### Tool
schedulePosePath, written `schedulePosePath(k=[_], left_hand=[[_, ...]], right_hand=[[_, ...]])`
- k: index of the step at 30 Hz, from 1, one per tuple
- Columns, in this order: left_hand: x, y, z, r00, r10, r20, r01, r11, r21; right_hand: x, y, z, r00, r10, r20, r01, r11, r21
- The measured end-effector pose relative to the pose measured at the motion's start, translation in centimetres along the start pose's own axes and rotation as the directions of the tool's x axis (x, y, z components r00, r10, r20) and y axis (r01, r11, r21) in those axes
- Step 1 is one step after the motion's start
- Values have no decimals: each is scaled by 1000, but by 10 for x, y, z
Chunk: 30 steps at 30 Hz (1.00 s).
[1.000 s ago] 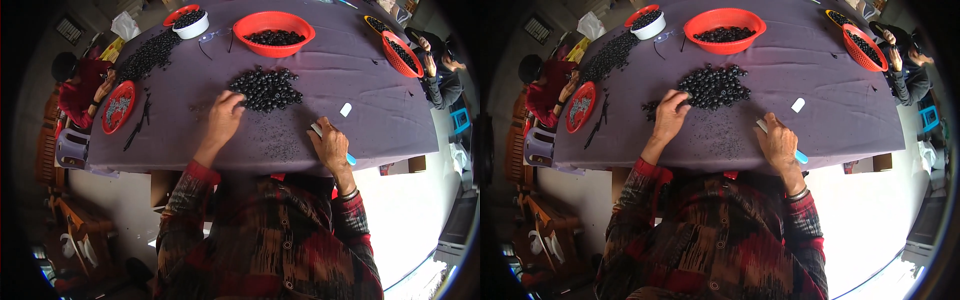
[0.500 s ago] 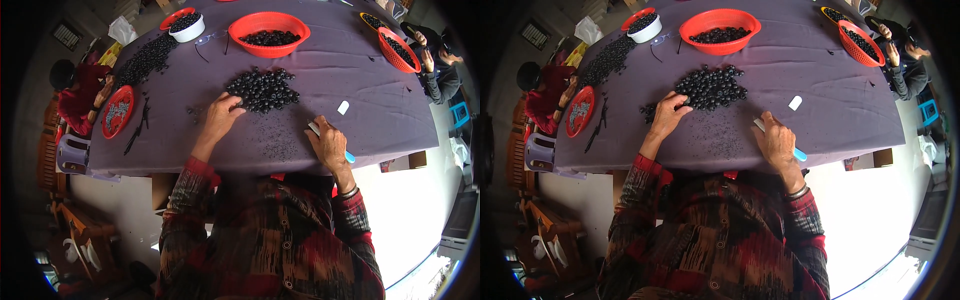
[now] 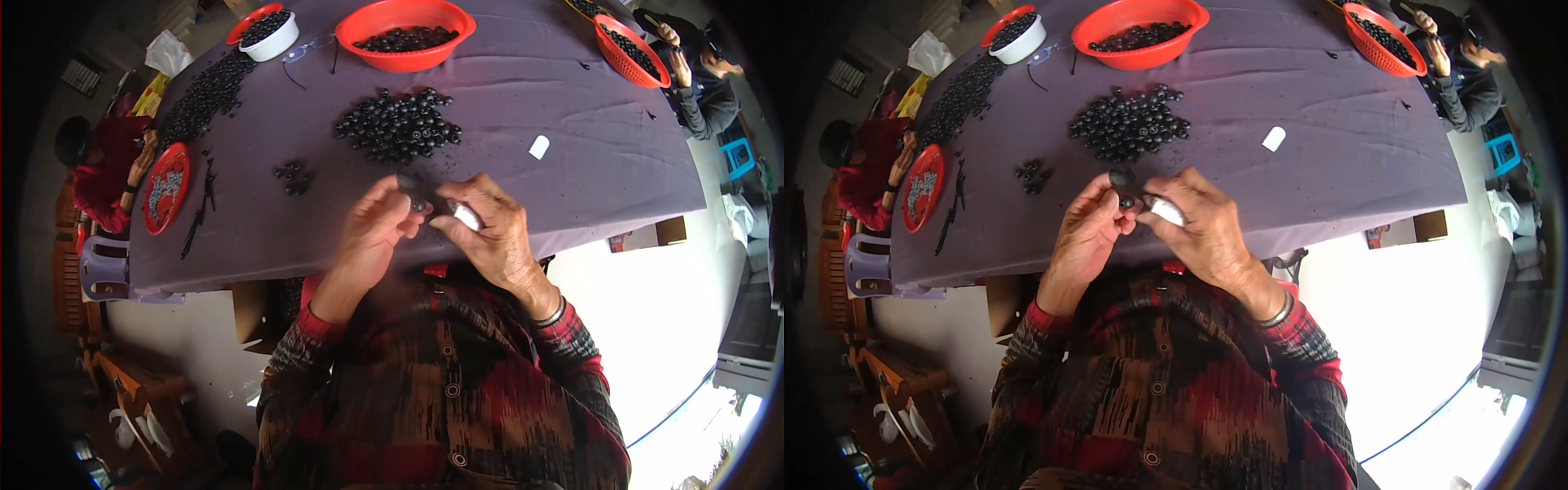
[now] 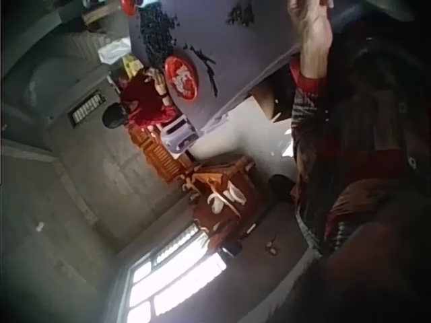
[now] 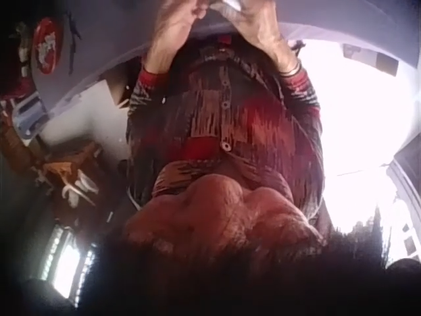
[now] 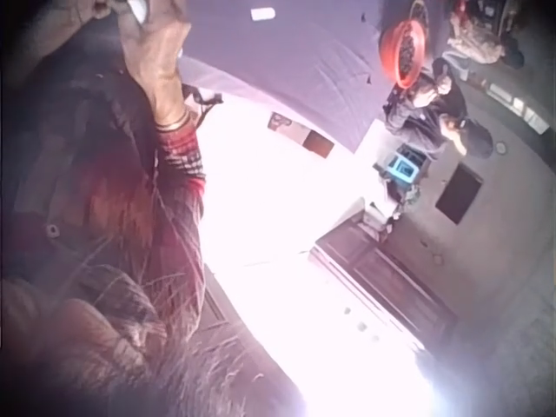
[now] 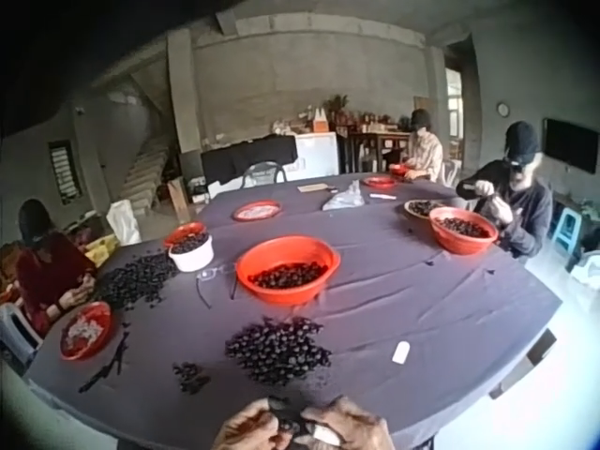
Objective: The person assembles small black plastic components by hand at a workshop table.
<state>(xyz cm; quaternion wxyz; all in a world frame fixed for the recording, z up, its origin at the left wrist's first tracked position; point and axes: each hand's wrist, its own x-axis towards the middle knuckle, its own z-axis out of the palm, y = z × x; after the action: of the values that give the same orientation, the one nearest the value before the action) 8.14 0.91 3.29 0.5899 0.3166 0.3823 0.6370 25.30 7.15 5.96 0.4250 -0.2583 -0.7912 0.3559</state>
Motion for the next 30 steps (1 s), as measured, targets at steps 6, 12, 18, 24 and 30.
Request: schedulePosePath(k=[6,12,18,24,30], left_hand=[[-8,-5,13,995,-80,54,86,991,-103],[-11,-5,12,998,-47,48,45,997,55],[-5,-13,8,985,-118,122,144,963,-228],[-10,-19,20,993,-115,41,122,932,-340],[-12,-20,19,998,-61,29,67,938,-341]], right_hand=[[-9,8,9,999,-24,34,15,970,243],[-9,8,2,998,21,65,-34,978,206],[-15,10,6,999,-6,53,-1,991,132],[-23,7,14,975,-204,-85,175,948,-265],[-19,12,14,902,-427,-62,380,855,-352]])
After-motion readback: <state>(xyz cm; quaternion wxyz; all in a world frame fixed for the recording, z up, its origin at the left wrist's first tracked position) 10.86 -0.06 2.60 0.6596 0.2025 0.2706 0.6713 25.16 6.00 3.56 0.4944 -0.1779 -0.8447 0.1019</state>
